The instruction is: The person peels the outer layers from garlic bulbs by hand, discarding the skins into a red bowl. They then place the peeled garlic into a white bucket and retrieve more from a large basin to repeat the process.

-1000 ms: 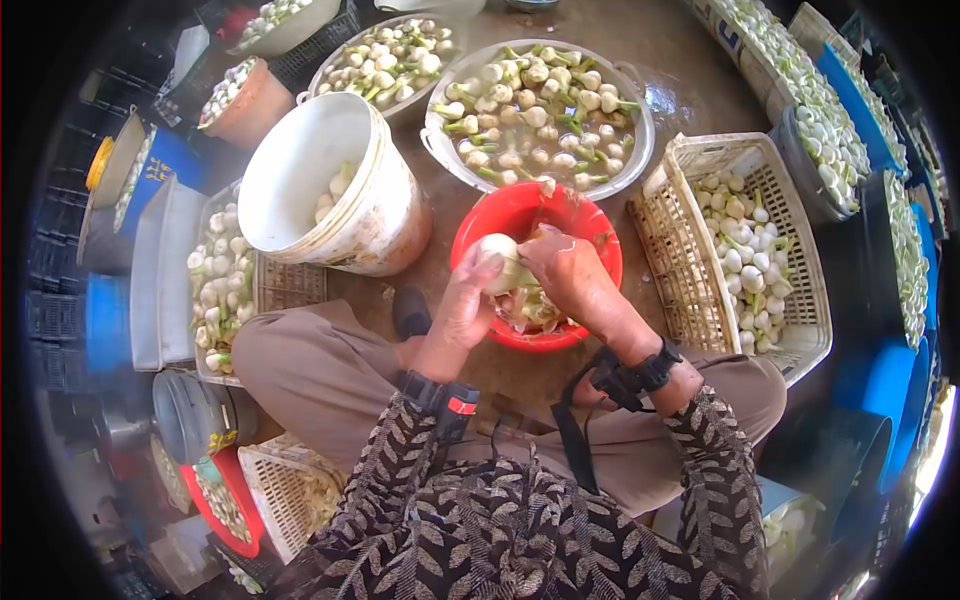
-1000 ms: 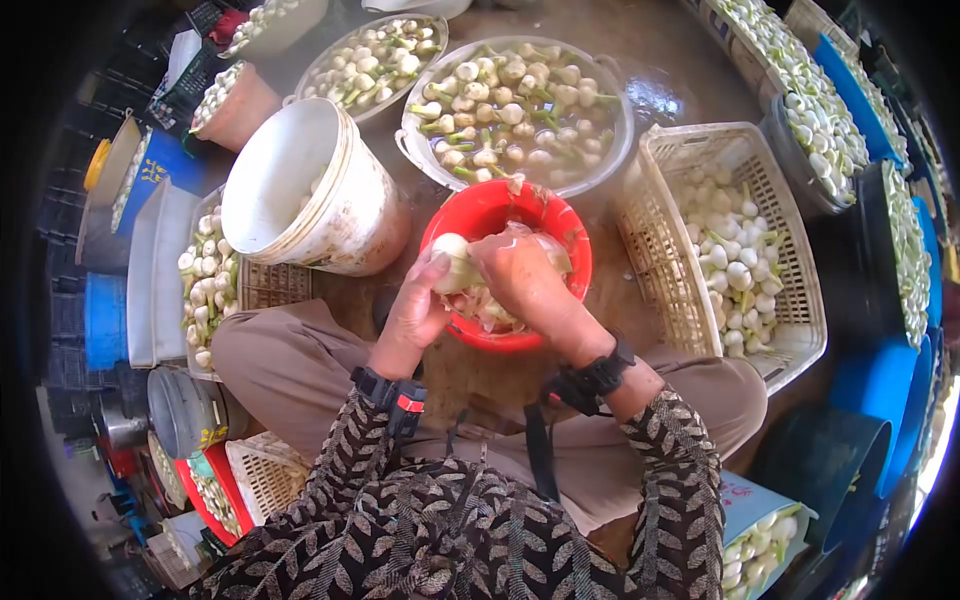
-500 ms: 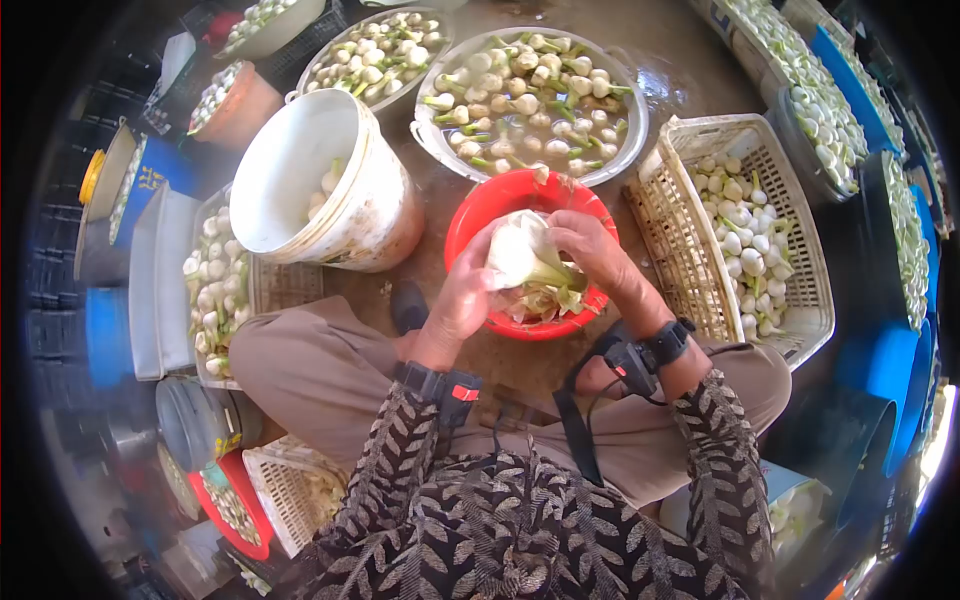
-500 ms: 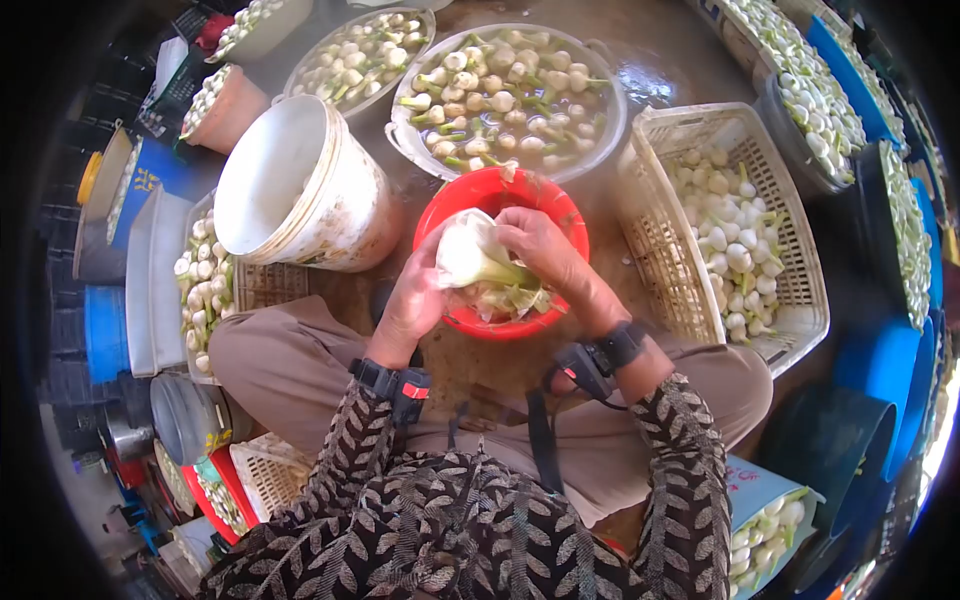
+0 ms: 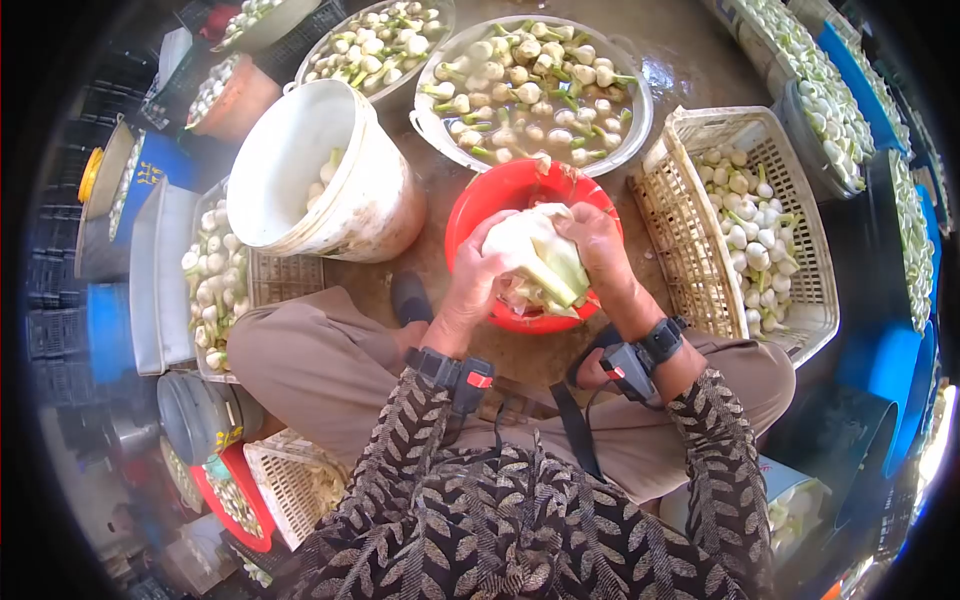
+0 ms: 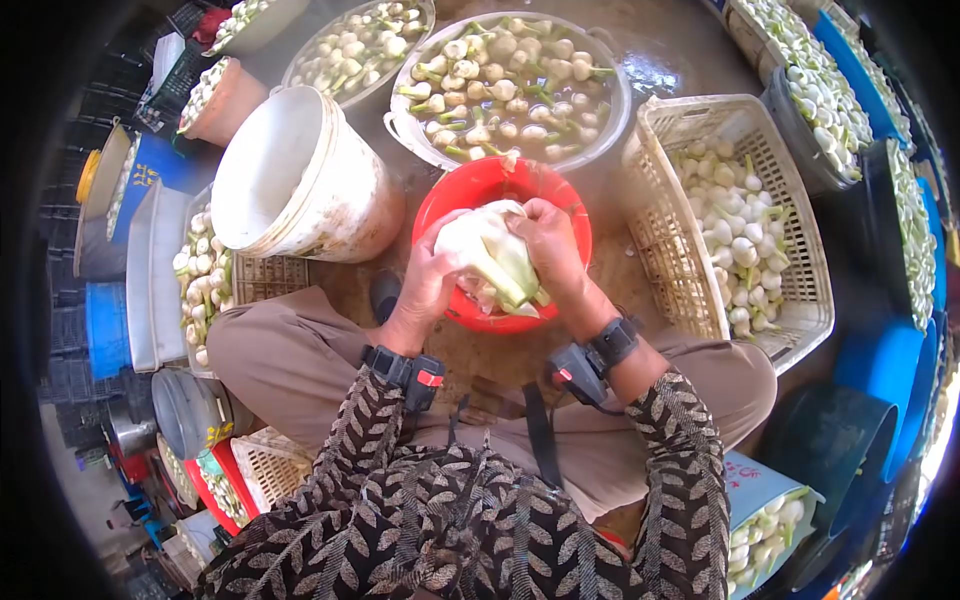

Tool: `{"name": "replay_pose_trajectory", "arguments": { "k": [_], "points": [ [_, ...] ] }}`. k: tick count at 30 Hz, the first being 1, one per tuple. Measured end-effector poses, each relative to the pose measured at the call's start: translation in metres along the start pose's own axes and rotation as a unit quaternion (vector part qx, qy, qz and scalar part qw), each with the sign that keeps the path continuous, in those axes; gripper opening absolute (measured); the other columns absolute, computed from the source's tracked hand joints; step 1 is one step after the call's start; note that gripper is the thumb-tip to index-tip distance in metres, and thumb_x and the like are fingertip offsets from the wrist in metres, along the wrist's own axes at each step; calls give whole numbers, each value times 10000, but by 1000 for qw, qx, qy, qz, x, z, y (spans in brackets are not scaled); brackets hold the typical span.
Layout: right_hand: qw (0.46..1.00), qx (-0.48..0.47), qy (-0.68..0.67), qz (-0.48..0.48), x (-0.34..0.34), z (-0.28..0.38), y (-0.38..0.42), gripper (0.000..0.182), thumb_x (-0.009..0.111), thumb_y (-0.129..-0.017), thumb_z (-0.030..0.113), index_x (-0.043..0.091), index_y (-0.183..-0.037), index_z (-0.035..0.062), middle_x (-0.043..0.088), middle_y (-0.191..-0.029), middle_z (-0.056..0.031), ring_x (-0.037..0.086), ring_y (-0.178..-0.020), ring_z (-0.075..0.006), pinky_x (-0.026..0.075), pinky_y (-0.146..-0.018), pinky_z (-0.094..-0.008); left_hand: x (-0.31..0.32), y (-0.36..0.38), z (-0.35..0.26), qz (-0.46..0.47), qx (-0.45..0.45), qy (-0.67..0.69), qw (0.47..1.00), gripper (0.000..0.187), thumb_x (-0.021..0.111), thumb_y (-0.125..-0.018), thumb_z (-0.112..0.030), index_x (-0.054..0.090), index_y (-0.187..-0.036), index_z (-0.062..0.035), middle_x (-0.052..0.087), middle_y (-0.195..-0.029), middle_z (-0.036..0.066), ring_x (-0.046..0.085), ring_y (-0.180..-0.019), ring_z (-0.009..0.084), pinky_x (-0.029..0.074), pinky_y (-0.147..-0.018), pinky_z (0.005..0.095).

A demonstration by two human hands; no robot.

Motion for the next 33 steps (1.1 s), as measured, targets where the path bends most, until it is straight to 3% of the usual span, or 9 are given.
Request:
{"name": "replay_pose_trajectory", "arguments": {
  "k": [3,13,16,18,20,22,26,29,33],
  "points": [
    [999,-53,-3,6,7,3,2,60,589,-844,57,575,-793,28,580,-739,0,496,-642,-54,428,-573,-228,-15,-2,22,-165,-19,-140,976,582,666,-775,-40,381,-1279,16,542,-1134,115,544,-1048,158,472,-865,284],
    [995,-14,63,-71,-28,1,1,110,550,-847,105,611,-851,14,617,-776,-20,559,-673,-86,460,-617,-248,-1,0,5,-95,-93,-238,962,613,560,-609,99,419,-1191,-27,525,-1020,89,573,-891,182,535,-747,312],
    [956,-256,60,-129,-64,44,0,146,541,-854,114,577,-748,19,573,-687,-14,505,-591,-82,435,-547,-251,-8,9,-2,-71,-90,-217,969,651,536,-575,82,422,-1204,-43,534,-1046,81,579,-926,176,509,-830,287],
    [968,-181,-49,-163,-65,80,3,161,554,-848,129,558,-724,27,553,-662,-12,477,-559,-80,422,-499,-266,-13,20,-16,-52,-47,-140,988,679,524,-552,83,429,-1212,-45,542,-1062,66,591,-955,174,511,-838,290],
    [953,-226,95,-179,-88,56,-26,125,561,-845,127,592,-788,20,565,-666,-26,497,-546,-93,435,-482,-277,-18,22,-21,-36,-39,-96,994,695,519,-542,82,441,-1221,-47,551,-1078,57,591,-994,176,506,-854,294],
    [869,-37,490,49,-39,27,-30,225,563,-836,153,595,-1004,7,635,-871,-153,624,-745,-245,505,-648,-333,-20,19,-30,-63,-27,-185,980,693,516,-552,91,450,-1227,-49,554,-1084,72,578,-1012,165,501,-863,296],
    [862,-290,410,71,45,82,30,192,605,-824,169,607,-951,25,616,-866,-151,622,-801,-267,493,-676,-356,-4,14,-54,-79,48,-463,881,629,568,-610,69,466,-1226,-10,550,-1101,84,555,-1039,167,474,-879,301],
    [756,-402,510,79,73,82,47,130,638,-771,145,568,-815,45,567,-742,-105,601,-705,-281,484,-617,-386,9,11,-54,-122,48,-532,836,632,587,-624,46,451,-1240,2,588,-1078,173,587,-1030,272,465,-880,330],
    [670,-368,640,79,84,70,51,147,641,-684,69,565,-796,11,591,-742,-136,621,-679,-292,500,-613,-379,17,8,-55,-163,63,-616,768,662,576,-639,37,414,-1279,-6,591,-1028,273,570,-1004,400,462,-863,413]
  ]
}}
Point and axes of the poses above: each hand's wrist, its own y-axis away from the middle knuckle, its own x-axis out of the palm, z = x × y, the point moved 7 cm from there along -y, towards the middle knuckle
